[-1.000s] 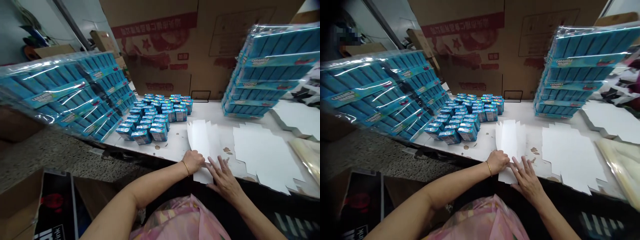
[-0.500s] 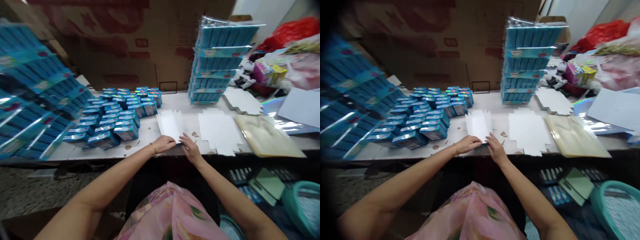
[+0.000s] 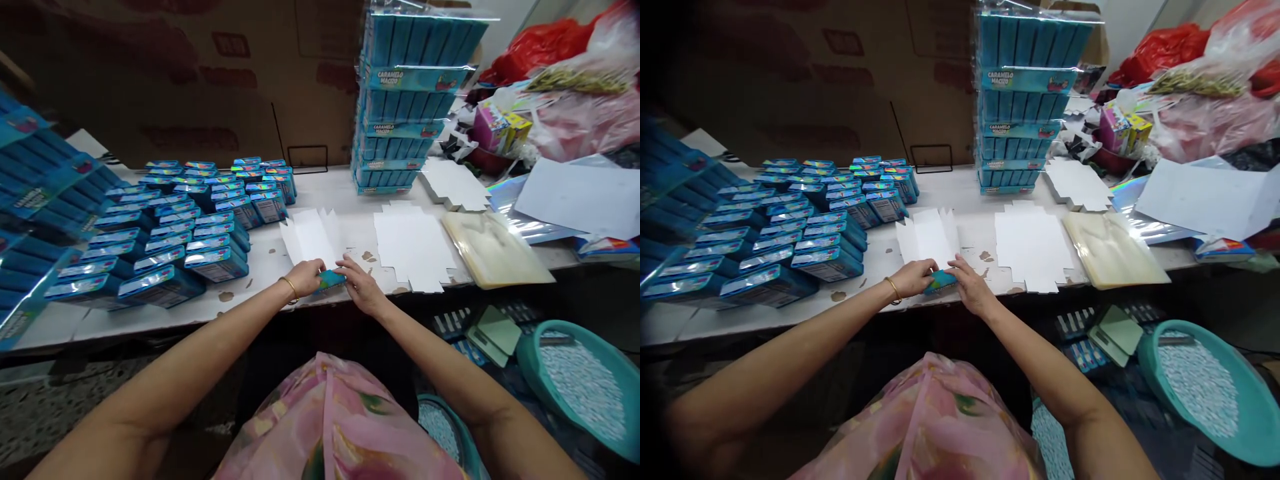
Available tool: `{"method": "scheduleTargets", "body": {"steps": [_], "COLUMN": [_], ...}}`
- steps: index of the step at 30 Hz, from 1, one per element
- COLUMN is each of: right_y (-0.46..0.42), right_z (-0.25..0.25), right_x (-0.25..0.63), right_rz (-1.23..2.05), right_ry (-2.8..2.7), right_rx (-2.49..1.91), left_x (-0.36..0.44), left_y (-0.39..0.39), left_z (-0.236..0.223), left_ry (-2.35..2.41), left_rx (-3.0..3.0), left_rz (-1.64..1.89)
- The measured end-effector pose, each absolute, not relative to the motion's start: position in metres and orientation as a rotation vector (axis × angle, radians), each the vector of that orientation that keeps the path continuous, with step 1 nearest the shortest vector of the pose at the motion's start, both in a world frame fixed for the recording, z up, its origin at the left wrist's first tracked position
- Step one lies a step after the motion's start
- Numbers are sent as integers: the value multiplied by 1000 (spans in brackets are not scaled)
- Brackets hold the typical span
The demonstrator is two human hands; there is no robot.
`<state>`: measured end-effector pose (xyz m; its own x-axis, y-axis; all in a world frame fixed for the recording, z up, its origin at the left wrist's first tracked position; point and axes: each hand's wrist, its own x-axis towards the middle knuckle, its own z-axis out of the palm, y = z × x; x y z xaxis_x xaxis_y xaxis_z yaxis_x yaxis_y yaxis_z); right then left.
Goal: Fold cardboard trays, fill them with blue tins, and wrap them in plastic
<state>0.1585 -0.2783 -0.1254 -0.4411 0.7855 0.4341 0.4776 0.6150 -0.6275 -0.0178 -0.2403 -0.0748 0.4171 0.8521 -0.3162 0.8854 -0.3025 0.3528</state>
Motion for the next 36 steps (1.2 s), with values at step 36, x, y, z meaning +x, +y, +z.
{"method": "scheduleTargets", "body": {"steps": [36], "right_y": [-287], "right_z": [-108], "right_x": [156], "right_rz": [773], "right_ry": [-1886], "right_rx": [-1091], "left_x": [8], "left_y": [-251], "left_z": [-72], "left_ry": [1451], "left_rx": [2145], "left_rz": [-693]}}
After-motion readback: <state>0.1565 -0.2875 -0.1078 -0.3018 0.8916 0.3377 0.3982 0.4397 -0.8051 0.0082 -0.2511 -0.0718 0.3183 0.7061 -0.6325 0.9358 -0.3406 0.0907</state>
